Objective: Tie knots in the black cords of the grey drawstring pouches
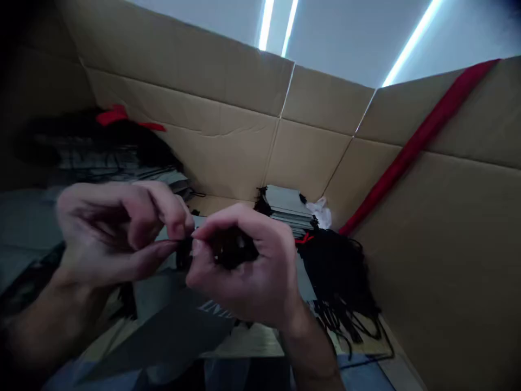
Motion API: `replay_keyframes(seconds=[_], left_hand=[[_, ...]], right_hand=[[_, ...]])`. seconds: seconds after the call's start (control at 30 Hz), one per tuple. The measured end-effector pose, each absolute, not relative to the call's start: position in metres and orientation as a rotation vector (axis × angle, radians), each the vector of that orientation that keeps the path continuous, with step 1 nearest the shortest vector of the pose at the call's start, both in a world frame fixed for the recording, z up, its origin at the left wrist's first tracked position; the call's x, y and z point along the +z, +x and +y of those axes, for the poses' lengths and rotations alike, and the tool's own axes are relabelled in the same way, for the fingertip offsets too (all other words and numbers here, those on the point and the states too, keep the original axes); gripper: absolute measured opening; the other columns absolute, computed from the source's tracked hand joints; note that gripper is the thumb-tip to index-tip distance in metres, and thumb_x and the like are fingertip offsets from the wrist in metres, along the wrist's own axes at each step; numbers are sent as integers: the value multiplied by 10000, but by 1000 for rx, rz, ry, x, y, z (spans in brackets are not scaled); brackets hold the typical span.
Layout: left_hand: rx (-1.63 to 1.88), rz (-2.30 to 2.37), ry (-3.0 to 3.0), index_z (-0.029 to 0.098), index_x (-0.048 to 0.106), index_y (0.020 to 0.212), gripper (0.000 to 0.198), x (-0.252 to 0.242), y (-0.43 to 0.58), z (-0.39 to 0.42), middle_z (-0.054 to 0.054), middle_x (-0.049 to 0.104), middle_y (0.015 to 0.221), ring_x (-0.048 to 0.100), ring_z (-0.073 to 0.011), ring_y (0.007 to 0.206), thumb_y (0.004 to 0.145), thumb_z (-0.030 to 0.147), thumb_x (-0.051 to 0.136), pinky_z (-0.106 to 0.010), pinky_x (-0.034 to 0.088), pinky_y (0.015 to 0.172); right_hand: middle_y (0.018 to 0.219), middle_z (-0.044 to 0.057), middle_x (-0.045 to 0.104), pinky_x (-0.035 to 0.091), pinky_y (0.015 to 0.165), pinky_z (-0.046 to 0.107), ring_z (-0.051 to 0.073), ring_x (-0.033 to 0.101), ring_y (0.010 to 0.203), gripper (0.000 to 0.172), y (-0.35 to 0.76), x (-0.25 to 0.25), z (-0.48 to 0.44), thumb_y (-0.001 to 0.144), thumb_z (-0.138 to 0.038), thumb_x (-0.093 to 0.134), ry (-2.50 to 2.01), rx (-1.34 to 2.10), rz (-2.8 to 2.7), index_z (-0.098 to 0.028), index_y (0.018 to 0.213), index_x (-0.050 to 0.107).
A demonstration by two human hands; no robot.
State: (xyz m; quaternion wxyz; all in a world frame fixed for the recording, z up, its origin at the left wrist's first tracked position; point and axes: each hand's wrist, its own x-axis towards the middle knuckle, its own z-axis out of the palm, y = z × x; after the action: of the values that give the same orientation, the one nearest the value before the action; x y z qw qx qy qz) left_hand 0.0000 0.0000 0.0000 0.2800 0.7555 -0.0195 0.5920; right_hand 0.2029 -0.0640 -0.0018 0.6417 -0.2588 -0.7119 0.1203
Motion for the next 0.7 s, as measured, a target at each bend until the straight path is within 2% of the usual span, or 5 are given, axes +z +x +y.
replay_keyframes(seconds=[0.13, 0.33, 0.43, 0.6, 0.7], left_hand=[[1604, -55, 2014, 200, 634, 772, 386, -1, 1, 0, -11, 827, 916, 790, -125, 777, 857, -60, 907, -207, 697, 755], [1396, 248, 2181, 260, 875, 1252, 318, 2, -5, -15, 12, 896, 1064, 856, -131, 921, 989, 92, 935, -155, 701, 889], [1381, 257, 2304, 268, 902, 1186, 223, 0, -5, -18, 39, 903, 1008, 833, -99, 898, 1062, 85, 866, -118, 644, 859], [1440, 382, 2329, 228, 861, 1064, 91, 0, -8, -21, 34, 873, 907, 747, -88, 755, 1124, 169, 824, -145, 582, 716], [1416, 409, 2348, 220, 843, 1010, 134, 2, -9, -22, 26, 853, 866, 723, -99, 731, 1141, 217, 811, -169, 562, 683]], right_hand=[[835, -64, 837, 594, 562, 197, 90, 690, 592, 270, 205, -2, -64, 849, 3, 886, -592, 206, -1609, -246, 945, 844], [934, -46, 868, 659, 703, 261, 117, 763, 732, 251, 206, -4, -64, 918, -28, 877, -639, -106, -1581, -254, 1014, 825], [978, -37, 882, 678, 770, 274, 128, 791, 802, 242, 206, -3, -69, 949, -32, 873, -644, -107, -1607, -253, 1030, 818], [1011, -28, 838, 607, 710, 286, 138, 708, 796, 238, 225, 4, -80, 982, -104, 922, -715, 125, -1641, -291, 1113, 852], [1178, 16, 811, 619, 808, 326, 188, 699, 929, 453, 238, 9, -76, 922, -176, 1029, -694, 227, -1702, -326, 1324, 884]])
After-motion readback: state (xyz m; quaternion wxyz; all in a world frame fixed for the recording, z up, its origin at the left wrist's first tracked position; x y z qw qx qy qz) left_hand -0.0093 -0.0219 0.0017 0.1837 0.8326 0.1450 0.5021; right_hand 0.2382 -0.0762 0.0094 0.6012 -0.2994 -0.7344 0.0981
